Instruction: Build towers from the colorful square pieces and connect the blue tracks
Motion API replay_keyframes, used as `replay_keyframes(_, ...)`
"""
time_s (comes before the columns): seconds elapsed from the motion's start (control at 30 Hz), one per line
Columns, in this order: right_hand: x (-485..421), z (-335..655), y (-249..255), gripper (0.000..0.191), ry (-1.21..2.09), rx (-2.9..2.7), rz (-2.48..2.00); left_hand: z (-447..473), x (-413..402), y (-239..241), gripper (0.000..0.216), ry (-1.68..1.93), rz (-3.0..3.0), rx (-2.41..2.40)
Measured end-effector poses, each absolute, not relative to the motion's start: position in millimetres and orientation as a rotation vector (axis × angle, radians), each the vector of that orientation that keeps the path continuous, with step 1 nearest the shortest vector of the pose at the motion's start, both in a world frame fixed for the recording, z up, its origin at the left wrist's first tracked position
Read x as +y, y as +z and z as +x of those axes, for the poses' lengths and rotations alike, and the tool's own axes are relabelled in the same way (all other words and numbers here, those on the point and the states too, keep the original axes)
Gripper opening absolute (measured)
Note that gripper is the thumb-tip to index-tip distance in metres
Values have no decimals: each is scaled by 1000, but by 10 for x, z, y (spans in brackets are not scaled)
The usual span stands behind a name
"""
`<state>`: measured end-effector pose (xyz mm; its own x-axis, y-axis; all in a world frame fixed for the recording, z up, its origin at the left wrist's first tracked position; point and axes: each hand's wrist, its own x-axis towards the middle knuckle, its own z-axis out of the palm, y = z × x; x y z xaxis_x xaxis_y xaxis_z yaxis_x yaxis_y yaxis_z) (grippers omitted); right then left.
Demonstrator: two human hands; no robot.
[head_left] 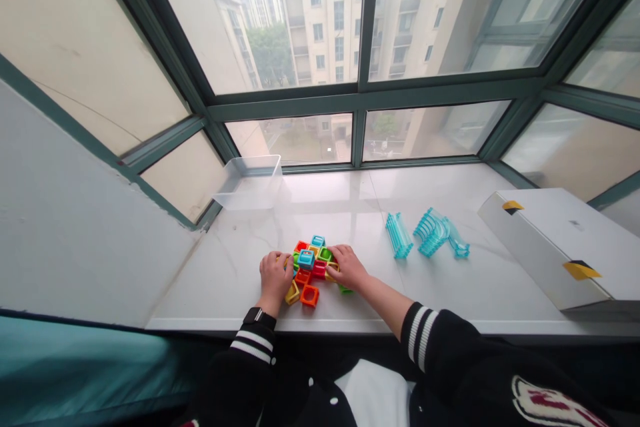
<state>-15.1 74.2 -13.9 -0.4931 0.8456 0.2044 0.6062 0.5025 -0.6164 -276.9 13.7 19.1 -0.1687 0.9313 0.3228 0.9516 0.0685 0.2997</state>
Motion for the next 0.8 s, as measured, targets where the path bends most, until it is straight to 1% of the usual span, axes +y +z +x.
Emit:
replay_keyframes(0.17, 678, -360, -290, 54, 687, -2142, -1211, -2577, -13, 346, 31, -1040, -1962, -2091)
replay_keyframes(0.27, 678, -534, -357, 50, 860, -1949, -1222, -2198, -191, 353, 28, -1093, -2195, -1839)
replay_keyframes(0.3, 688, -566, -351, 50, 924, -1881, -1221, -2065, -242, 327, 30, -1062, -2276, -1777)
replay_keyframes(0.37, 723, -542, -273, 52, 995, -1778, -1200, -1849, -313, 244, 45, -957, -2358, -1760)
replay_keyframes(0.43, 762, -377, -106, 52, 959, -1730, -1142, -1734, -337, 147, 63, -806, -2379, -1826)
replay_keyframes(0.47, 780, -244, 6, 50, 907, -1705, -1097, -1716, -335, 105, 69, -732, -2380, -1867)
replay_keyframes(0.53, 805, 91, 258, 44, 762, -1673, -1047, -1737, -317, 48, 68, -609, -2390, -1929)
replay_keyframes(0.67, 800, 849, 712, 35, 555, -1574, -1094, -1883, -303, 26, 52, -487, -2442, -1956)
replay_keyframes(0.8, 695, 1534, 957, 32, 510, -1500, -1164, -2073, -334, 7, 58, -480, -2463, -1975)
